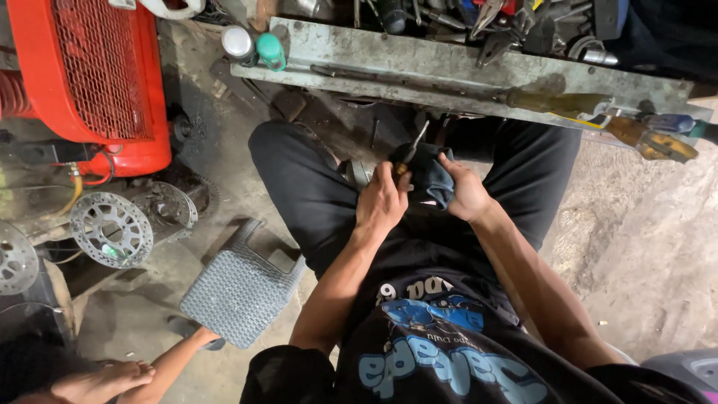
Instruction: The person sits on the floor of a repair workshop and repeatedly works the tips of a pair of pliers against a small dark handheld block, repositioning the pliers between passes. A second person is visible nearby but does not handle the pliers or the block.
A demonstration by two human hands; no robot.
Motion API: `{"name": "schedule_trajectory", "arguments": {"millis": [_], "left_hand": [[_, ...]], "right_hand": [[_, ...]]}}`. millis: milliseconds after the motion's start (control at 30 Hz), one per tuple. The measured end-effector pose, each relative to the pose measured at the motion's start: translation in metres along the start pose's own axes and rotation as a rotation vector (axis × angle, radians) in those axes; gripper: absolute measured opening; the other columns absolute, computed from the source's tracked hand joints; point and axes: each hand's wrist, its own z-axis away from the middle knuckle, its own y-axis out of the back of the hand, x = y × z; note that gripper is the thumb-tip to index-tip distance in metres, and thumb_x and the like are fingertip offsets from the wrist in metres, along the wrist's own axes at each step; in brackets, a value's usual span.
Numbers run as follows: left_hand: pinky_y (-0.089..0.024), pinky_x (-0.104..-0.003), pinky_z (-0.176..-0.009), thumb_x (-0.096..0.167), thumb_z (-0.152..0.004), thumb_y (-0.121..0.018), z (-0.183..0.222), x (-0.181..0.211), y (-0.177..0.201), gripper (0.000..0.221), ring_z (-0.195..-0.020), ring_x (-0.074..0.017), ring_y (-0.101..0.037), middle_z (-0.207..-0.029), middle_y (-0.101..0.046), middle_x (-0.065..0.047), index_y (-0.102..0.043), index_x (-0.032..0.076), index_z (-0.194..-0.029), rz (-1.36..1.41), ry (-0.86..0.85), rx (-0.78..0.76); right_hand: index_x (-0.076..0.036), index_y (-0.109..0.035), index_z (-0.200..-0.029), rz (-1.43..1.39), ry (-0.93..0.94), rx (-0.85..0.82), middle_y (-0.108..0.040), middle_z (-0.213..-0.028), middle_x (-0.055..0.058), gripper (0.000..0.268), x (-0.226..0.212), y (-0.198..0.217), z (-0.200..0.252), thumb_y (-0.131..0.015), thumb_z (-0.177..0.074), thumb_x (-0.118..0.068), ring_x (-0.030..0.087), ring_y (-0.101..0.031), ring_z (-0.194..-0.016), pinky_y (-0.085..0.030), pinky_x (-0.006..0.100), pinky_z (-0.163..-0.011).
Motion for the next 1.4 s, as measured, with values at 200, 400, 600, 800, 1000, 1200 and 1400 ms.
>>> {"name": "schedule_trajectory", "arguments": {"millis": [200,400,600,800,1000,1200,1400], "left_hand": [[-0.056,-0.048,-0.061,0.034,-0.103,-0.061,0.000,-0.003,0.005,0.036,-0.078,-0.0440,-0.070,-0.096,-0.070,-0.023,-0.047,0.004,-0.117,0.002,-0.027,0.120],[-0.057,-0.048,-0.063,0.034,-0.101,-0.064,0.003,-0.001,0.001,0.039,-0.080,-0.0430,-0.070,-0.098,-0.068,-0.022,-0.048,0.003,-0.118,-0.037,-0.029,0.067],[-0.059,-0.045,-0.060,0.034,-0.097,-0.069,-0.002,0.000,0.007,0.041,-0.081,-0.0410,-0.071,-0.101,-0.066,-0.021,-0.047,0.003,-0.114,-0.170,0.012,0.092],[-0.059,-0.044,-0.068,0.027,-0.091,-0.074,0.002,-0.005,0.000,0.050,-0.087,-0.0411,-0.068,-0.107,-0.061,-0.022,-0.045,0.000,-0.122,-0.153,-0.063,0.105],[-0.054,-0.046,-0.079,0.014,-0.084,-0.071,-0.001,-0.017,-0.008,0.058,-0.094,-0.0397,-0.062,-0.116,-0.061,-0.020,-0.047,0.003,-0.135,-0.358,-0.119,0.153],[-0.053,-0.046,-0.082,0.011,-0.089,-0.062,0.004,-0.025,-0.018,0.051,-0.093,-0.0381,-0.061,-0.121,-0.063,-0.017,-0.048,0.004,-0.137,-0.441,-0.133,0.148],[-0.054,-0.047,-0.082,0.002,-0.086,-0.062,0.004,-0.027,-0.012,0.051,-0.093,-0.0414,-0.062,-0.119,-0.065,-0.022,-0.047,-0.001,-0.135,-0.420,-0.080,0.121]], "right_hand": [[-0.003,-0.067,-0.117,-0.099,-0.076,0.066,-0.076,-0.108,0.008,0.038,-0.005,-0.012,0.005,-0.050,-0.102,-0.033,0.023,-0.073,-0.096,-0.058,0.037,-0.090],[-0.003,-0.068,-0.121,-0.049,0.053,0.082,-0.075,-0.110,0.007,0.032,0.009,0.011,-0.013,-0.055,-0.108,-0.030,0.020,-0.071,-0.094,-0.055,0.036,-0.086],[-0.002,-0.068,-0.115,-0.019,0.001,0.060,-0.076,-0.105,0.008,0.030,0.008,0.012,-0.008,-0.057,-0.106,-0.029,0.020,-0.072,-0.090,-0.057,0.035,-0.082],[-0.004,-0.068,-0.111,0.078,0.079,0.140,-0.074,-0.097,0.009,0.027,0.011,0.017,-0.017,-0.061,-0.108,-0.029,0.022,-0.070,-0.081,-0.053,0.038,-0.071],[-0.008,-0.069,-0.109,-0.098,-0.186,0.036,-0.076,-0.097,0.007,0.028,0.017,0.017,-0.020,-0.057,-0.104,-0.033,0.023,-0.072,-0.086,-0.057,0.041,-0.084],[-0.004,-0.069,-0.114,-0.148,-0.215,-0.005,-0.077,-0.104,0.008,0.036,0.014,0.018,-0.021,-0.054,-0.106,-0.036,0.023,-0.071,-0.094,-0.055,0.039,-0.091],[-0.004,-0.067,-0.124,-0.004,0.218,0.127,-0.072,-0.117,0.006,0.033,0.019,0.021,-0.025,-0.057,-0.106,-0.028,0.019,-0.068,-0.106,-0.052,0.034,-0.098]]}}
